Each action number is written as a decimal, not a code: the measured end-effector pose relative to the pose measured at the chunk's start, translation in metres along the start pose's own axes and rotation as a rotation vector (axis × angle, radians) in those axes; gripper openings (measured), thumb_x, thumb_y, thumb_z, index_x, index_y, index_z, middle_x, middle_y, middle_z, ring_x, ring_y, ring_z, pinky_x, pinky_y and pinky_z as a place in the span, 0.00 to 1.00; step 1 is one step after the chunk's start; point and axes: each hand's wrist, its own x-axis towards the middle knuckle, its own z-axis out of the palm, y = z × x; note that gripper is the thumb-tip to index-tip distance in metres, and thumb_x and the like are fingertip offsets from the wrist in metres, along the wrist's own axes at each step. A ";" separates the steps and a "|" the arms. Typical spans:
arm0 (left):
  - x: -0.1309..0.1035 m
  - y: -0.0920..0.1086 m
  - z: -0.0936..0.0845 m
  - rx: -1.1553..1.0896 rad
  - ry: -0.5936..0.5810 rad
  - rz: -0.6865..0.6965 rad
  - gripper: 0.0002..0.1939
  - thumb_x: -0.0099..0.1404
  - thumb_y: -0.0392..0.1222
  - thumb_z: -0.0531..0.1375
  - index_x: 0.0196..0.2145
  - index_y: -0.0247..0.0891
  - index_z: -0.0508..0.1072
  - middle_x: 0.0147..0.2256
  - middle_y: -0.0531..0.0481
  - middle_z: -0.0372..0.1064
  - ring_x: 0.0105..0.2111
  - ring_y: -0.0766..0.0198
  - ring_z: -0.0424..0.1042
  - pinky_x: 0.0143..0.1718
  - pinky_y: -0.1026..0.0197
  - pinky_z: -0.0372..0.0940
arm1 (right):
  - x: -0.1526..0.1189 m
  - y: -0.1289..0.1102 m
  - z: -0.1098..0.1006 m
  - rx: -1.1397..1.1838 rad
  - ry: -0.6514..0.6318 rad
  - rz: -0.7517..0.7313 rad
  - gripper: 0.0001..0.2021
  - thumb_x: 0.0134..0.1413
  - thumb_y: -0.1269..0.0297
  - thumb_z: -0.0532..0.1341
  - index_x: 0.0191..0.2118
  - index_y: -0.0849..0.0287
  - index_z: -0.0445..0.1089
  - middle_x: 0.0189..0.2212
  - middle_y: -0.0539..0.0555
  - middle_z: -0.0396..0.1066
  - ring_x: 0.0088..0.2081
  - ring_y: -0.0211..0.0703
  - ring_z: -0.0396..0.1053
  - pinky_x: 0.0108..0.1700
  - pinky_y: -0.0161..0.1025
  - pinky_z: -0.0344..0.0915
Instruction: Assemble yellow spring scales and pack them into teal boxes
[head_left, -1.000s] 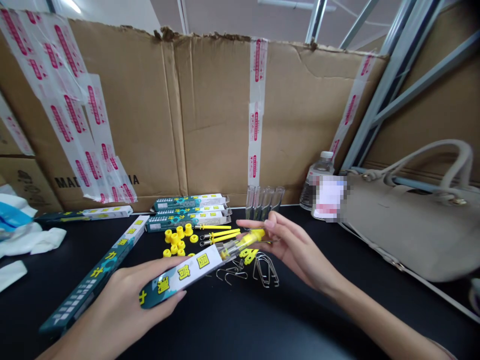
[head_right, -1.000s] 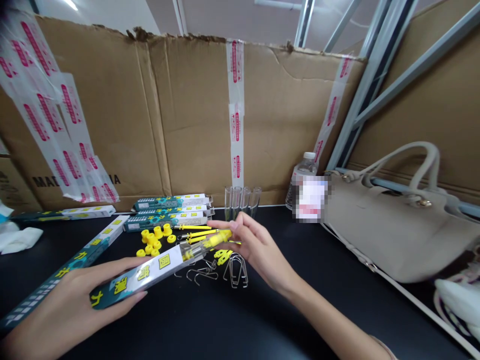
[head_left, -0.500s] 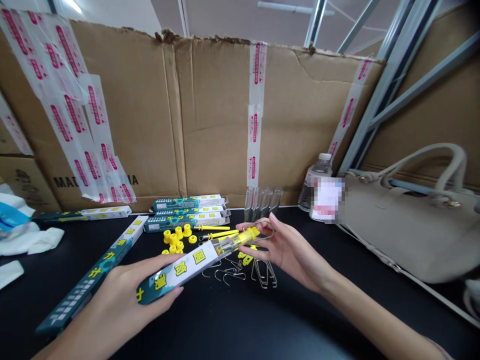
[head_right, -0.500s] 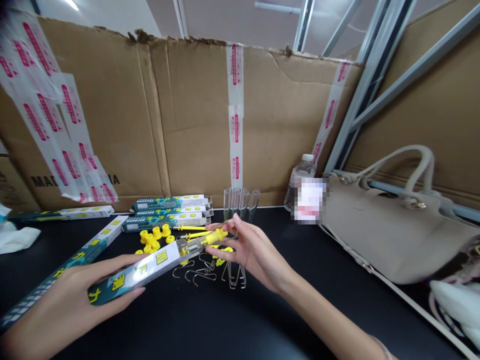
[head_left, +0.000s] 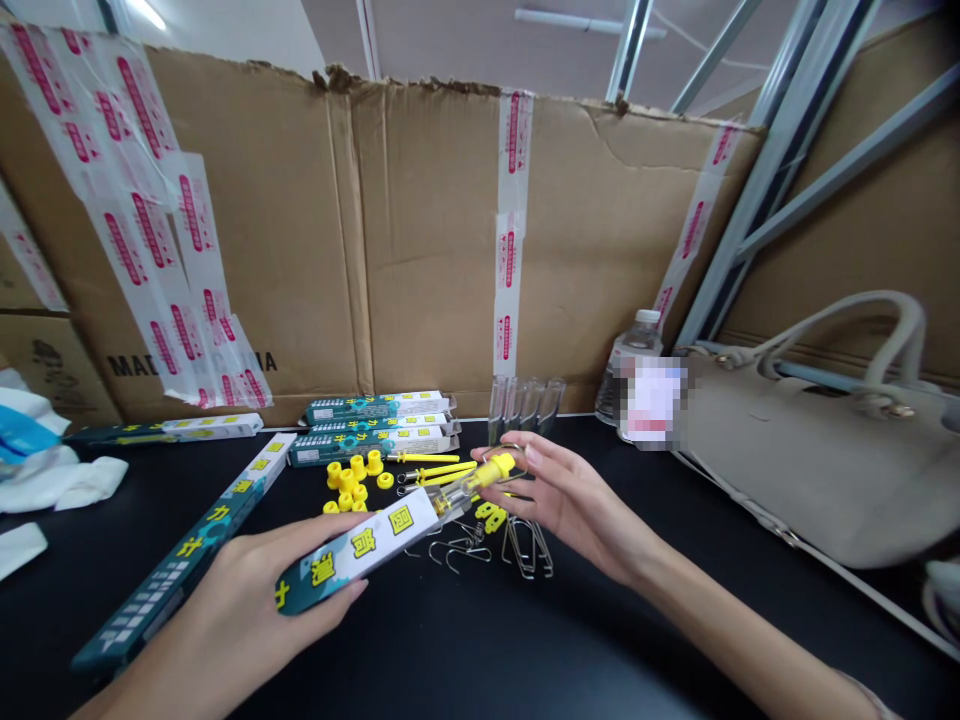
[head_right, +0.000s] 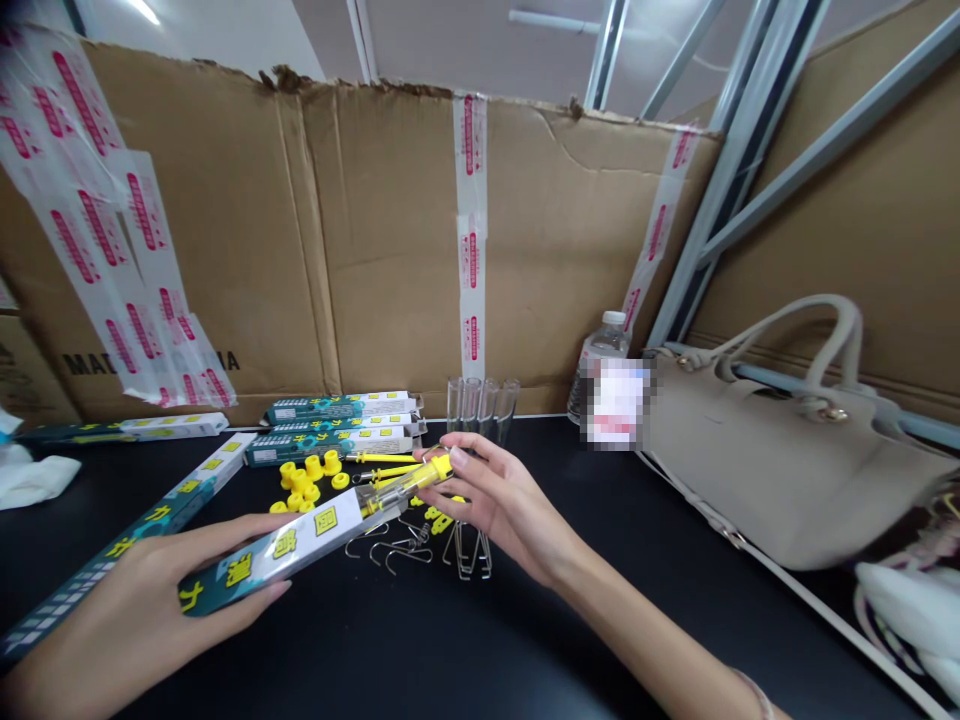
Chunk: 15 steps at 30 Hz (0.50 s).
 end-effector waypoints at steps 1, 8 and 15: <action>0.000 0.001 0.000 -0.004 0.002 -0.002 0.15 0.56 0.45 0.64 0.41 0.41 0.80 0.37 0.52 0.82 0.33 0.59 0.82 0.37 0.68 0.75 | 0.000 0.000 0.001 -0.012 0.033 -0.002 0.15 0.56 0.62 0.67 0.47 0.58 0.67 0.48 0.58 0.75 0.47 0.47 0.75 0.58 0.50 0.65; -0.003 -0.001 0.005 -0.044 -0.018 0.004 0.17 0.55 0.42 0.66 0.44 0.44 0.79 0.40 0.56 0.81 0.35 0.62 0.82 0.39 0.71 0.74 | 0.003 0.009 -0.001 -0.338 0.249 -0.076 0.27 0.41 0.61 0.75 0.48 0.56 0.67 0.42 0.51 0.72 0.40 0.41 0.73 0.47 0.40 0.70; -0.010 -0.003 0.007 -0.081 -0.118 -0.034 0.18 0.57 0.44 0.65 0.47 0.48 0.78 0.43 0.58 0.80 0.38 0.60 0.81 0.42 0.68 0.74 | 0.001 0.019 -0.003 -0.681 0.311 -0.200 0.23 0.40 0.62 0.75 0.44 0.55 0.69 0.32 0.47 0.68 0.34 0.39 0.67 0.37 0.36 0.69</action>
